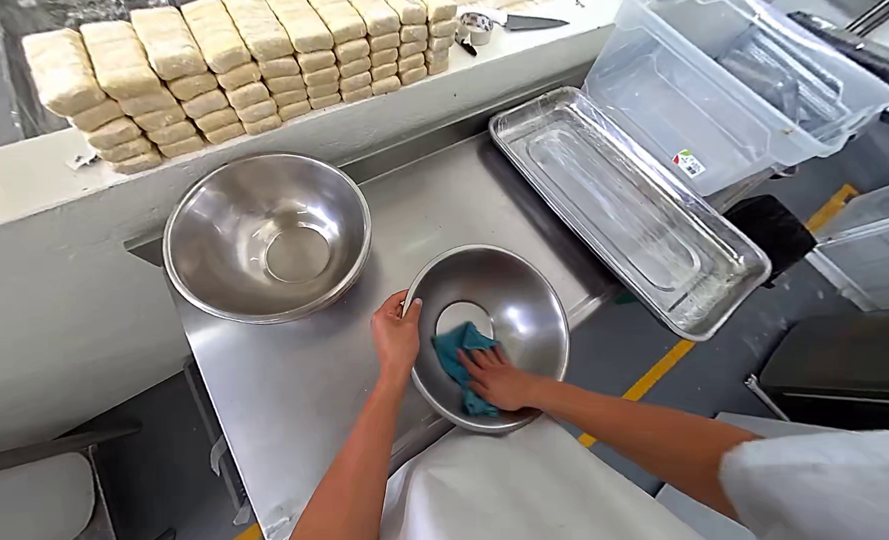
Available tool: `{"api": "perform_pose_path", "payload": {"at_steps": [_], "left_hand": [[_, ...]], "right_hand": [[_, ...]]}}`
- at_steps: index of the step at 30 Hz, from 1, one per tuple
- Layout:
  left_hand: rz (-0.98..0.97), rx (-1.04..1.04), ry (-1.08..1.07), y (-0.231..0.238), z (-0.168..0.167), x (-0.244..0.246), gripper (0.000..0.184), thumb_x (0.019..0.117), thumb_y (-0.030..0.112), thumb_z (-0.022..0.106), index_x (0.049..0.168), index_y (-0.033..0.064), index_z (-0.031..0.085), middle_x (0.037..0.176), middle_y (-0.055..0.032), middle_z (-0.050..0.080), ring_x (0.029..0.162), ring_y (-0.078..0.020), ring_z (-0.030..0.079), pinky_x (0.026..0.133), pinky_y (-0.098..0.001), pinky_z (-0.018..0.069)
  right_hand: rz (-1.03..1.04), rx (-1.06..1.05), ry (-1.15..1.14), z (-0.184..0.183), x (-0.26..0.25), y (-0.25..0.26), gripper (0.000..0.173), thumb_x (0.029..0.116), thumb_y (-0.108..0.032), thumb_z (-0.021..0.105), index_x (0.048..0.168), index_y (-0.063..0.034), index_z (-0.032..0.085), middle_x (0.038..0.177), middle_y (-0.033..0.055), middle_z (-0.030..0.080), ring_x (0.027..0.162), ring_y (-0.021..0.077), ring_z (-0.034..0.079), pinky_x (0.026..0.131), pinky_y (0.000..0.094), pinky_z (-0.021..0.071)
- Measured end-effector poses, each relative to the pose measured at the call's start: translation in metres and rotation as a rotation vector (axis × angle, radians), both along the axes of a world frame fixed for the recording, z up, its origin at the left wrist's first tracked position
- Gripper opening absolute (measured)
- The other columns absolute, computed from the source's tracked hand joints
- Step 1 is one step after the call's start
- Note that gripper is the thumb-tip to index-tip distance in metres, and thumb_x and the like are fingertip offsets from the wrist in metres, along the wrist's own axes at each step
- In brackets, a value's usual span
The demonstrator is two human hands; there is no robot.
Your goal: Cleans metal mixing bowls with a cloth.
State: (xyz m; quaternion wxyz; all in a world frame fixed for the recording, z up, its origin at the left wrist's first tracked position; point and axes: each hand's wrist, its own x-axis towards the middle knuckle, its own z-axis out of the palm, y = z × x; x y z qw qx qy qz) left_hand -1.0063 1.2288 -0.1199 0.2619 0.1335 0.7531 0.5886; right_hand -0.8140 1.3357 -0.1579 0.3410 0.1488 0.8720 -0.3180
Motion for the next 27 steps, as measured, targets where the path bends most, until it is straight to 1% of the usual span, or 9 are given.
{"api": "perform_pose_path", "payload": {"at_steps": [2,5,9,13,18,20,22,24,27], "left_hand": [[0.022,-0.003,-0.004,0.003,-0.006,0.003,0.015,0.0991,0.01,0.068,0.112,0.0031,0.072,0.076,-0.0054,0.07,0.059,-0.0102,0.059,0.061,-0.0288,0.0512],[0.095,-0.056,0.023,-0.007,-0.014,-0.008,0.017,0.0989,0.01,0.068,0.113,0.0008,0.071,0.073,-0.0049,0.065,0.057,-0.0091,0.054,0.058,-0.0279,0.0481],[0.15,-0.057,0.066,-0.021,-0.015,-0.028,0.019,0.0994,0.013,0.068,0.115,0.0023,0.071,0.075,-0.0036,0.065,0.059,-0.0082,0.052,0.06,-0.0278,0.0477],[0.194,0.007,0.08,-0.018,-0.015,-0.025,0.018,0.0981,0.011,0.068,0.113,0.0016,0.071,0.076,-0.0033,0.067,0.061,-0.0065,0.056,0.062,-0.0255,0.0496],[0.144,0.023,0.013,-0.005,-0.014,-0.006,0.021,0.1021,0.017,0.064,0.113,0.0,0.07,0.079,-0.0059,0.068,0.065,-0.0078,0.06,0.065,-0.0268,0.052],[0.111,-0.009,-0.049,-0.009,-0.019,0.003,0.04,0.11,0.031,0.048,0.107,-0.0024,0.07,0.084,-0.013,0.068,0.075,-0.0178,0.065,0.075,-0.0396,0.0554],[0.103,-0.009,-0.043,-0.006,-0.023,0.005,0.049,0.1117,0.035,0.041,0.094,-0.0014,0.069,0.076,-0.0108,0.065,0.07,-0.0171,0.063,0.07,-0.0387,0.0543],[0.036,-0.021,-0.071,-0.007,-0.017,0.012,0.04,0.1102,0.029,0.047,0.095,-0.0002,0.07,0.077,-0.0101,0.066,0.071,-0.0172,0.065,0.07,-0.0388,0.0554],[-0.015,-0.079,-0.129,-0.004,0.002,0.009,0.014,0.0995,0.012,0.067,0.106,0.0012,0.074,0.088,-0.0121,0.075,0.078,-0.0197,0.073,0.076,-0.0417,0.0608]], "right_hand": [[-0.224,-0.295,0.254,-0.004,-0.03,-0.032,0.061,0.1132,-0.028,0.03,0.164,0.0024,0.012,0.172,0.0236,0.002,0.16,0.037,-0.001,0.127,0.0597,-0.0046],[-0.253,-0.613,0.421,0.033,-0.043,-0.056,0.063,0.1108,-0.022,0.036,0.161,0.0076,0.014,0.17,0.0263,0.011,0.16,0.0308,0.012,0.13,0.0439,0.0115],[0.181,-0.163,0.27,0.061,0.017,-0.005,0.05,0.1116,-0.023,0.034,0.158,-0.0069,0.039,0.164,0.0129,0.039,0.153,0.0288,0.036,0.125,0.0506,0.0273],[0.265,-0.014,0.101,0.064,0.028,0.024,0.05,0.1104,-0.021,0.031,0.157,-0.0091,0.044,0.162,0.0105,0.043,0.152,0.0305,0.036,0.126,0.0506,0.0226],[-0.394,-0.552,0.418,0.031,-0.059,-0.049,0.055,0.1118,-0.018,0.031,0.163,-0.0029,0.023,0.171,0.0157,0.021,0.158,0.0202,0.022,0.129,0.0399,0.0184],[-0.581,-0.443,0.728,0.005,-0.095,-0.063,0.059,0.1087,-0.01,0.039,0.163,0.0014,0.018,0.171,0.0205,0.015,0.159,0.0265,0.02,0.129,0.0424,0.0201],[-0.524,-0.149,0.976,-0.016,-0.121,-0.051,0.061,0.1033,-0.005,0.049,0.158,0.009,0.027,0.17,0.0263,0.014,0.159,0.0374,0.016,0.128,0.0475,0.021],[-0.344,0.171,1.067,-0.027,-0.126,-0.024,0.058,0.0953,-0.003,0.058,0.151,0.0069,0.044,0.166,0.0273,0.026,0.155,0.0468,0.021,0.126,0.0559,0.0247],[-0.058,0.545,1.016,-0.033,-0.112,0.051,0.058,0.0919,0.004,0.06,0.149,-0.0001,0.051,0.163,0.0202,0.038,0.152,0.0415,0.034,0.122,0.0606,0.0297]]}}
